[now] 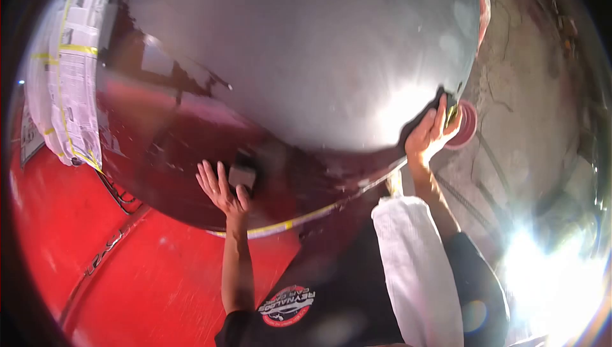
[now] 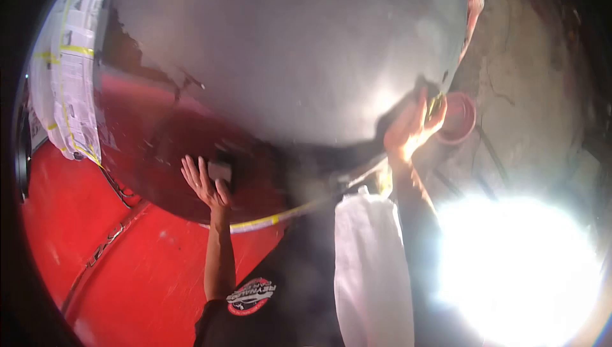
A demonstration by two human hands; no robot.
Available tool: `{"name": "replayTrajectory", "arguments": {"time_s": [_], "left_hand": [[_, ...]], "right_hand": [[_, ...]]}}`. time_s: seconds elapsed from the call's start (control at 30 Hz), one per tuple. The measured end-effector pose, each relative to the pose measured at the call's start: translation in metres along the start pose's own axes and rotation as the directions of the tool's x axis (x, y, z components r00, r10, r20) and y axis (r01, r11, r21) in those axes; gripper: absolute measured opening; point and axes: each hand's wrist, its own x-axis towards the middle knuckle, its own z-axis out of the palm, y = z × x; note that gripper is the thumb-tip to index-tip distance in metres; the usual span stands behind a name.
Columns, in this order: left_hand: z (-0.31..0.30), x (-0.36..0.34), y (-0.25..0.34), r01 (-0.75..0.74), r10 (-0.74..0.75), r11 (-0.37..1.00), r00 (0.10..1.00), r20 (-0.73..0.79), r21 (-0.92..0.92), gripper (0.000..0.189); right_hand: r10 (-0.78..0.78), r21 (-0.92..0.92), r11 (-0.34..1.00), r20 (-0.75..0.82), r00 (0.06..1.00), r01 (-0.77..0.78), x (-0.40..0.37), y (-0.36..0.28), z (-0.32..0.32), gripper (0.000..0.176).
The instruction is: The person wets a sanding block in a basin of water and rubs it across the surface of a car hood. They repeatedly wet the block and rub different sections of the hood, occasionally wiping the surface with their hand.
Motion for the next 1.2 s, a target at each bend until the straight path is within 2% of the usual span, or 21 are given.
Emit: {"name": "replayTrajectory", "arguments": {"time_s": [0.1,0.17,0.27,0.37,0.4,0.5,0.67,0.73,0.77,0.83,0.87,0.9,1.1,1.2], "left_hand": [[0.001,-0.002,0.002,0.017,-0.017,1.000,1.000,0.010,0.022,0.063],[0.000,-0.004,0.001,0.022,-0.022,0.999,1.000,-0.006,0.023,0.063],[0.001,-0.004,0.002,0.037,-0.037,0.999,0.999,-0.003,0.022,0.064],[0.001,-0.005,0.002,0.043,-0.043,0.999,0.999,0.005,0.016,0.064],[0.002,-0.006,0.001,0.046,-0.046,0.999,0.999,-0.011,0.007,0.063],[0.005,-0.007,0.002,0.056,-0.056,0.998,0.998,-0.035,-0.001,0.063],[0.004,-0.006,0.002,0.050,-0.050,0.999,0.998,-0.029,0.001,0.064],[0.002,-0.007,0.002,0.046,-0.046,0.999,0.999,0.001,0.026,0.066],[0.000,-0.007,0.002,0.054,-0.055,0.997,0.998,0.025,0.047,0.067],[-0.002,-0.004,0.007,0.039,-0.041,0.998,0.999,0.035,0.042,0.067],[-0.003,-0.003,0.009,0.058,-0.059,0.997,0.998,0.033,0.044,0.066],[-0.003,-0.002,0.009,0.026,-0.028,0.999,0.999,0.044,0.041,0.066],[-0.005,0.004,0.022,0.099,-0.102,0.992,0.994,0.042,0.079,0.062],[-0.004,0.003,0.023,0.107,-0.111,0.990,0.993,0.041,0.092,0.062]], "right_hand": [[0.068,-0.005,0.998,0.037,0.997,-0.067,0.002,-0.004,-0.004,0.038],[0.018,-0.003,1.000,0.042,0.999,-0.018,-0.001,0.001,-0.005,0.039],[0.109,-0.010,0.994,0.086,0.990,-0.109,0.002,-0.006,-0.006,0.040],[0.114,0.037,0.992,0.090,0.989,-0.117,0.002,-0.004,-0.005,0.041],[0.086,0.000,0.996,0.122,0.989,-0.087,0.000,0.000,-0.006,0.042],[0.089,0.070,0.993,0.074,0.993,-0.095,-0.005,0.007,0.001,0.044],[0.138,0.085,0.986,0.080,0.987,-0.144,-0.006,0.007,0.000,0.045],[0.084,0.047,0.995,0.114,0.990,-0.090,-0.001,-0.001,-0.006,0.045],[0.110,0.041,0.993,0.106,0.988,-0.115,-0.001,-0.002,-0.005,0.045],[0.018,0.094,0.995,0.061,0.998,-0.024,0.000,0.000,-0.006,0.048],[0.056,0.017,0.998,0.109,0.992,-0.058,0.000,-0.002,-0.009,0.051],[0.043,0.022,0.999,0.101,0.994,-0.045,-0.001,-0.001,-0.009,0.051],[0.132,0.056,0.989,0.083,0.988,-0.137,0.002,-0.010,-0.010,0.043],[0.129,0.123,0.983,0.042,0.991,-0.133,0.005,-0.010,-0.011,0.039]]}}
